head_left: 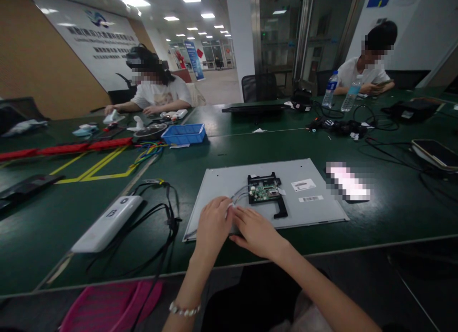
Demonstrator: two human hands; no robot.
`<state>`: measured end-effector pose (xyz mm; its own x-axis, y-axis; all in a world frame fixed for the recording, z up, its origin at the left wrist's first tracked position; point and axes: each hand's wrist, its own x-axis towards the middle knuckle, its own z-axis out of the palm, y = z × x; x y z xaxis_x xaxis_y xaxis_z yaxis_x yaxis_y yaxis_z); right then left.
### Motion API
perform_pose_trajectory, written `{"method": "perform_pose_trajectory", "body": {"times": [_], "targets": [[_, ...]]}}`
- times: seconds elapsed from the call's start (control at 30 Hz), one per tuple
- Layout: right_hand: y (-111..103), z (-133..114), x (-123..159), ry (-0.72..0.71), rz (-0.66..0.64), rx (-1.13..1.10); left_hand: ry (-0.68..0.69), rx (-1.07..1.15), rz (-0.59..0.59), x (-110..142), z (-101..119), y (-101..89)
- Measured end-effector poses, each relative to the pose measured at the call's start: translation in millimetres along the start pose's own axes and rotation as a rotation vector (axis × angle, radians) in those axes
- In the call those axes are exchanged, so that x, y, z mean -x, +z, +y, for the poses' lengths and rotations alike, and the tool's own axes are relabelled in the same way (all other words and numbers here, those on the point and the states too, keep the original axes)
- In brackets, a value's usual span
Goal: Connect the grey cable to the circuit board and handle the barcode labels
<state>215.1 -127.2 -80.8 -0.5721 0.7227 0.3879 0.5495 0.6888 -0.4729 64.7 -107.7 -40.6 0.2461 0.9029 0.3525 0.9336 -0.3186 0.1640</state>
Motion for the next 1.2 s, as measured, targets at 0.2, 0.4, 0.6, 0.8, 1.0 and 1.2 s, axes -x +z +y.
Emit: {"method": "perform_pose_trajectory", "body": {"times": [0.2,0.4,0.6,0.8,1.0,1.2], "targets": [[0.0,-5.2,4.2,0.038,-0.025,0.034,0.018,-0.013,-0.088,16.5,-4.2,25.5],[-2.5,-22.3,19.0,0.076,-0.052,0.087,-0.033,-0.026,-0.053,16.7,-6.5,33.8],[-6.5,-26.9,21.2,0.092,-0.074,0.081,-0.040,-0.092,-0.075,12.1,-3.5,30.8],[-60.9,-6.8,38.1,0.028,-0.154,-0.108,-0.004,-0.100,0.020,16.8,-5.0,35.6],[-109.7,65.8,58.6,0.342,0.058,0.034,-0.016,-0.008,0.088,14.9,-6.1,36.4],[-109.8,101.6,55.3,0.327,0.003,0.241,0.038,-0.010,0.149,14.7,3.8,24.6]]}}
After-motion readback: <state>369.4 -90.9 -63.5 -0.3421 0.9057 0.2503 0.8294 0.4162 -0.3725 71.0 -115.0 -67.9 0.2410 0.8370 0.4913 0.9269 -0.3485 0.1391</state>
